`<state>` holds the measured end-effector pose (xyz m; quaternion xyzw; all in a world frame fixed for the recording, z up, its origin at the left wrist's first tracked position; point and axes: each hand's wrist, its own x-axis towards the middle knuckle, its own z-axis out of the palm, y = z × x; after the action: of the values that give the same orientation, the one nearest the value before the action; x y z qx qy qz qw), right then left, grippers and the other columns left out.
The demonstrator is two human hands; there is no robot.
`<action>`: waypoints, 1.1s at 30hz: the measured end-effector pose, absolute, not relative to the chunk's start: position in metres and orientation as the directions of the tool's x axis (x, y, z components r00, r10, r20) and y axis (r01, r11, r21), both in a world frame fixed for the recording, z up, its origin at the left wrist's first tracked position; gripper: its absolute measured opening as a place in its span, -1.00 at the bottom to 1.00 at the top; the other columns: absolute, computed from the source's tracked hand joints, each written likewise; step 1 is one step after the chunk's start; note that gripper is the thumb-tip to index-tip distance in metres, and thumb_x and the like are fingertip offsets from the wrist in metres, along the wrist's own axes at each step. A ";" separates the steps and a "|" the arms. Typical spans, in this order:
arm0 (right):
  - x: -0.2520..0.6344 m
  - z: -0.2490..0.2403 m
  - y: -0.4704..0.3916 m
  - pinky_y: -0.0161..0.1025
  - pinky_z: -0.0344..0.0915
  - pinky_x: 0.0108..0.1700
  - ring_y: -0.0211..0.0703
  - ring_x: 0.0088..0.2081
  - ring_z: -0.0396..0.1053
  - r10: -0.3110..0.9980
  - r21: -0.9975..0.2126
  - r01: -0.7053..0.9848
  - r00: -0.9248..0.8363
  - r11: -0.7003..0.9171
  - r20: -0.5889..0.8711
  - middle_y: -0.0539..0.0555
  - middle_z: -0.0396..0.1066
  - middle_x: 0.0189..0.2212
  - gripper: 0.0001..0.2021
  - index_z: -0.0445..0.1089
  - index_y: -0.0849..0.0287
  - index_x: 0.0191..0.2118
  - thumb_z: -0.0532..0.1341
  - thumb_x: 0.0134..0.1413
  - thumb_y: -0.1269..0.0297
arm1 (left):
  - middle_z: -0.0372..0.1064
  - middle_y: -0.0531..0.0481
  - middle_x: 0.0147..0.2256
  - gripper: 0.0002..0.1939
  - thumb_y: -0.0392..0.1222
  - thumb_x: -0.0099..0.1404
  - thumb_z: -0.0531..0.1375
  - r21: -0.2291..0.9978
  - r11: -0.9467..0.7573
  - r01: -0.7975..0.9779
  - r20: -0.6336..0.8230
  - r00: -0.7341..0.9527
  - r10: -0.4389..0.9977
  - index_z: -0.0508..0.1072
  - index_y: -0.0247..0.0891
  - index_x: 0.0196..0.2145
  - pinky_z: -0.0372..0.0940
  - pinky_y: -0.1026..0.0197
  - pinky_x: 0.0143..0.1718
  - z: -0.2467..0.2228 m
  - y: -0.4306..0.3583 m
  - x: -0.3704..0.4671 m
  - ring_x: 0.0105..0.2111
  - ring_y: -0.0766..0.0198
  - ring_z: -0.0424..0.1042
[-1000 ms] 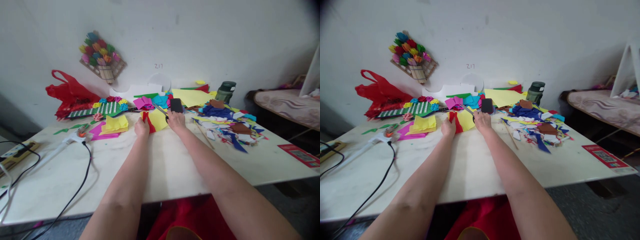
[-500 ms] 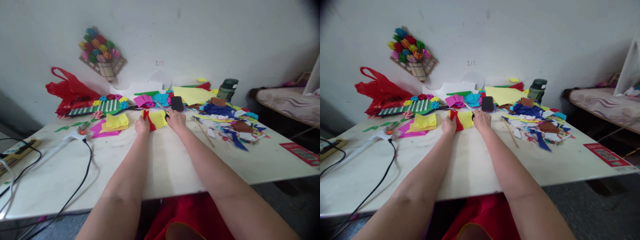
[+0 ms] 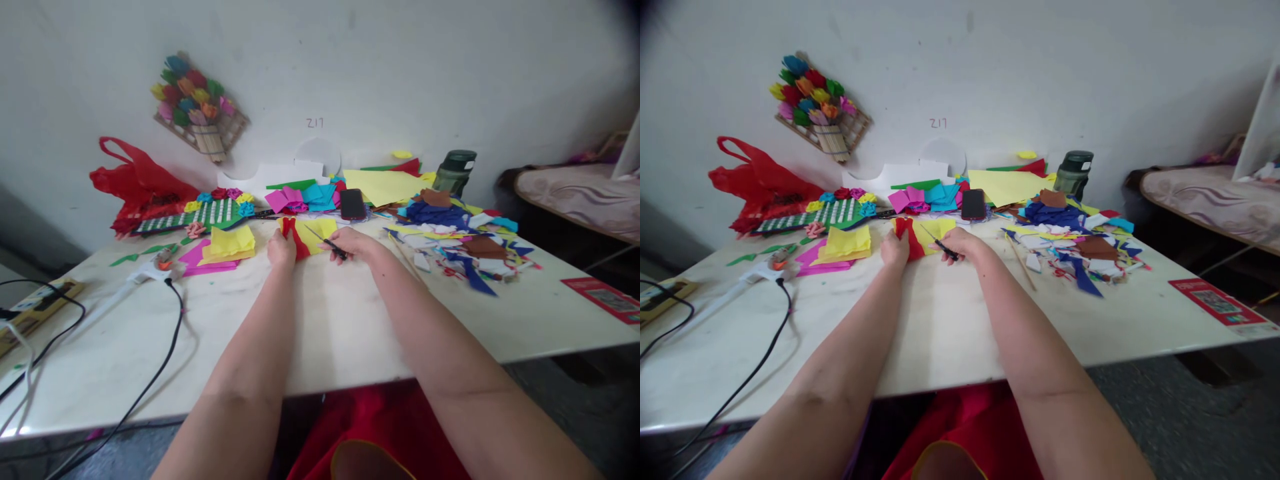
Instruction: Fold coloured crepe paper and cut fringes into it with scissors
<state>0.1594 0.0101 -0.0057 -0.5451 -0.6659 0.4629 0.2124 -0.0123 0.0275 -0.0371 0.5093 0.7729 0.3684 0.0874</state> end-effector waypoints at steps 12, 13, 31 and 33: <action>0.208 0.004 0.008 -0.45 0.05 -0.77 -0.33 -0.72 0.28 0.695 -0.874 0.487 -0.627 -0.003 -0.352 0.05 0.39 -0.66 -0.48 0.31 0.31 -0.31 0.15 -0.11 -0.16 | 0.42 -0.16 -0.20 -0.71 -0.03 0.21 0.01 0.760 0.167 0.628 0.236 -0.505 0.830 0.38 -0.22 -0.22 0.26 0.12 -0.20 -0.037 0.034 -0.013 -0.18 0.07 0.39; 0.211 0.004 0.008 -0.45 0.04 -0.77 -0.33 -0.73 0.27 0.674 -0.877 0.481 -0.646 -0.007 -0.359 0.06 0.40 -0.66 -0.48 0.32 0.32 -0.31 0.15 -0.11 -0.14 | 0.42 -0.16 -0.21 -0.71 -0.04 0.21 0.01 0.771 0.162 0.616 0.234 -0.511 0.827 0.38 -0.23 -0.22 0.26 0.13 -0.20 -0.037 0.035 -0.013 -0.19 0.08 0.39; 0.184 -0.010 0.007 -0.44 0.14 -0.74 -0.22 -0.63 0.38 0.614 -0.905 0.392 -0.677 -0.168 -0.407 0.13 0.45 -0.58 -0.50 0.24 0.28 -0.30 -0.02 0.04 -0.15 | 0.42 -0.13 -0.23 -0.67 -0.01 0.22 -0.01 0.843 0.169 0.510 0.197 -0.586 0.786 0.38 -0.25 -0.21 0.29 0.20 -0.23 -0.045 0.046 -0.015 -0.21 0.14 0.41; 0.180 -0.011 0.007 -0.44 0.12 -0.74 -0.24 -0.64 0.37 0.625 -0.914 0.376 -0.678 -0.156 -0.386 0.12 0.44 -0.59 -0.50 0.24 0.27 -0.29 -0.02 0.03 -0.16 | 0.42 -0.13 -0.23 -0.67 -0.01 0.22 -0.01 0.852 0.172 0.495 0.191 -0.598 0.778 0.38 -0.26 -0.21 0.29 0.20 -0.22 -0.046 0.047 -0.015 -0.21 0.15 0.41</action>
<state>0.1803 0.0074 -0.0108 -0.3896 -0.6425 0.6529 0.0957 -0.0153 0.0469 -0.0457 0.4238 0.7513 0.4844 0.1462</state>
